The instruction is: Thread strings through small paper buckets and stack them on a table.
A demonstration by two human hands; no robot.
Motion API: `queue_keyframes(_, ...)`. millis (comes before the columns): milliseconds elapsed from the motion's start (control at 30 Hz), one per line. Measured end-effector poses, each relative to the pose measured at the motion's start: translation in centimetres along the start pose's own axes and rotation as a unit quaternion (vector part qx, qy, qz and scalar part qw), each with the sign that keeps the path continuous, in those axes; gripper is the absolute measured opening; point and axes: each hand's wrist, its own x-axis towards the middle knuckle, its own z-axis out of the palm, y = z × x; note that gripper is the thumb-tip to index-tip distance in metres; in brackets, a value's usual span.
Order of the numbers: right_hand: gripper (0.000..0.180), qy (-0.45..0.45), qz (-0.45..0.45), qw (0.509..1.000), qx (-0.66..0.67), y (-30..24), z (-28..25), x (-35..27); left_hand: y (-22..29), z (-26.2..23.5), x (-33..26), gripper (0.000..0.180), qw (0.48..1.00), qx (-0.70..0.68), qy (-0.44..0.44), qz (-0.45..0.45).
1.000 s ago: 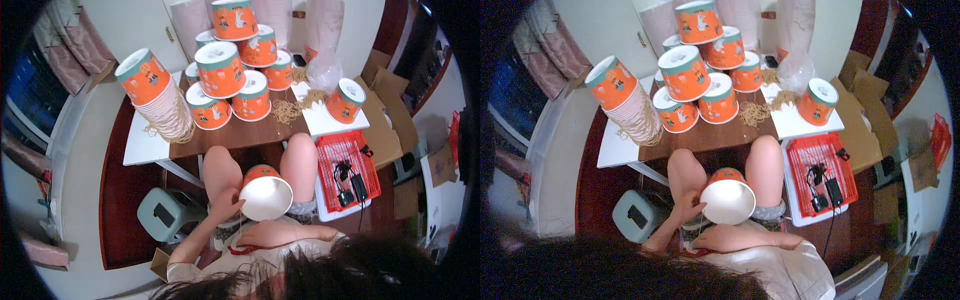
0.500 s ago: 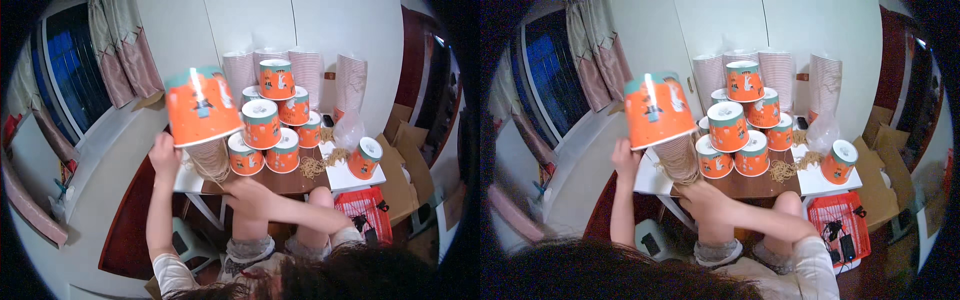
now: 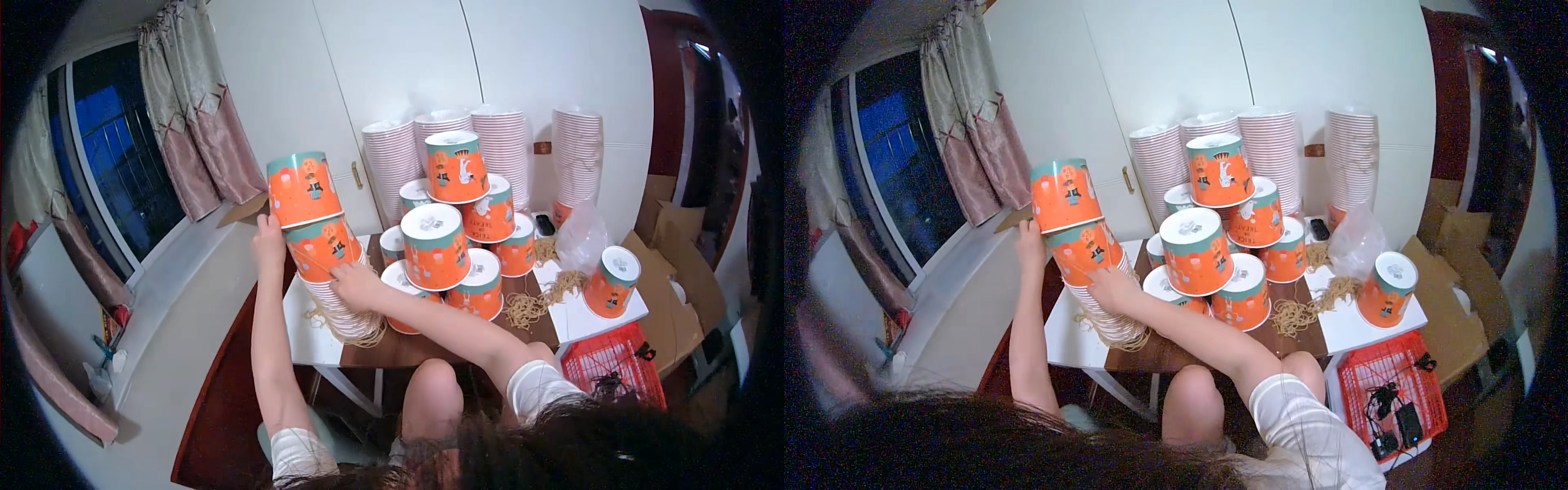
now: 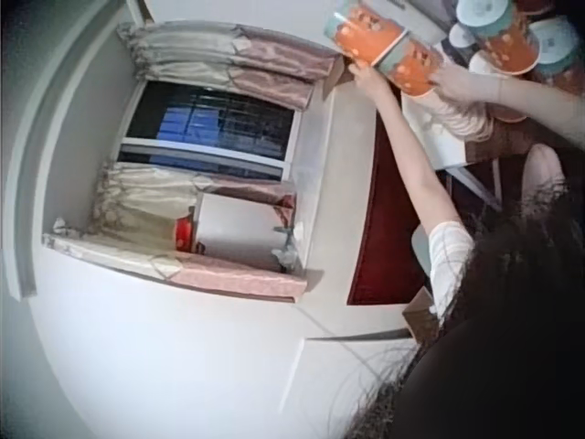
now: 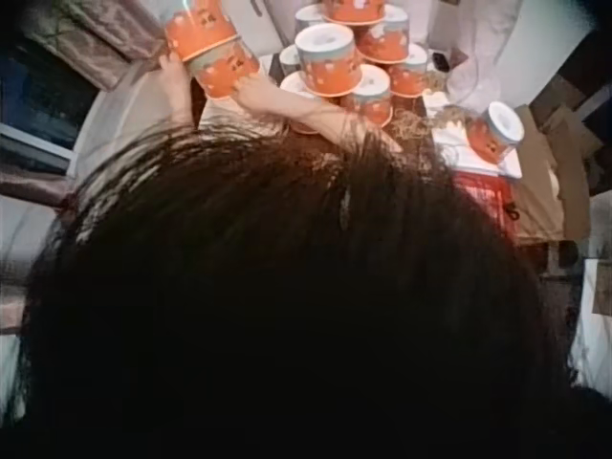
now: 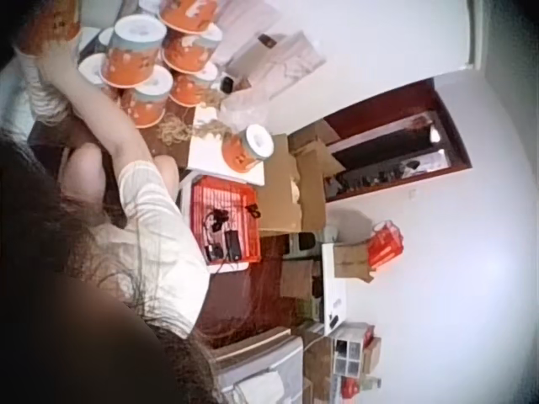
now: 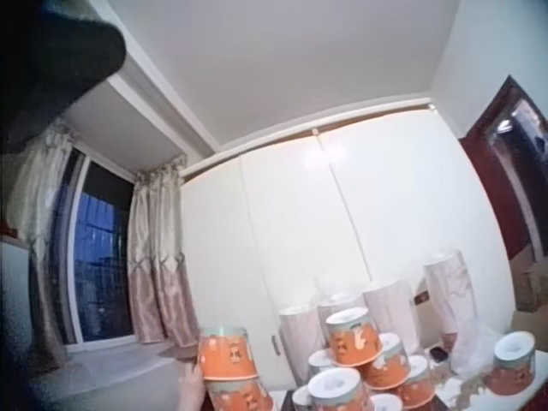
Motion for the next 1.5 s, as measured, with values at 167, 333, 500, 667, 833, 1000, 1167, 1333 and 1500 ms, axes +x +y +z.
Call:
queue_keyframes(167,0.017,-0.027,-0.040,0.999,0.015,-0.4,1.7,-2.5,0.4,-0.5,-4.6,0.008,0.991,0.013,-0.130,-0.010)
queue_keyframes(333,0.023,0.004,-0.018,0.995,0.099,-0.6,3.2,-5.3,0.4,-0.2,-8.3,0.013,0.976,-0.044,-0.197,-0.079)
queue_keyframes(500,0.026,-0.026,-0.004,0.996,0.082,0.3,-4.4,-7.2,2.0,-4.2,-4.8,0.040,0.993,-0.091,-0.003,-0.073)
queue_keyframes(667,0.031,0.125,0.137,0.982,-0.016,6.1,-9.0,-10.2,7.0,-5.4,-0.3,0.047,0.991,-0.103,-0.080,-0.014)
queue_keyframes(833,0.044,0.126,0.173,0.971,-0.110,10.2,-10.7,-12.0,8.0,-4.9,-1.1,0.048,0.974,-0.097,-0.199,-0.044)
queue_keyframes(1000,0.024,0.039,0.179,0.982,-0.047,12.1,-10.5,-11.9,10.8,-6.5,-3.6,0.054,0.984,-0.131,-0.112,0.050)
queue_keyframes(1167,0.020,0.092,0.178,0.980,0.012,10.4,-13.1,-10.5,13.6,-8.5,-8.3,0.067,0.943,-0.251,-0.202,0.079)
queue_keyframes(1333,0.018,0.027,0.286,0.922,0.258,6.7,-19.9,-10.7,14.5,-11.6,-10.2,0.074,0.900,-0.371,-0.224,0.035)
queue_keyframes(1500,0.016,-0.084,0.373,0.749,0.542,7.8,-17.7,-16.4,15.7,-14.0,-13.3,0.039,0.842,-0.488,-0.229,0.007)
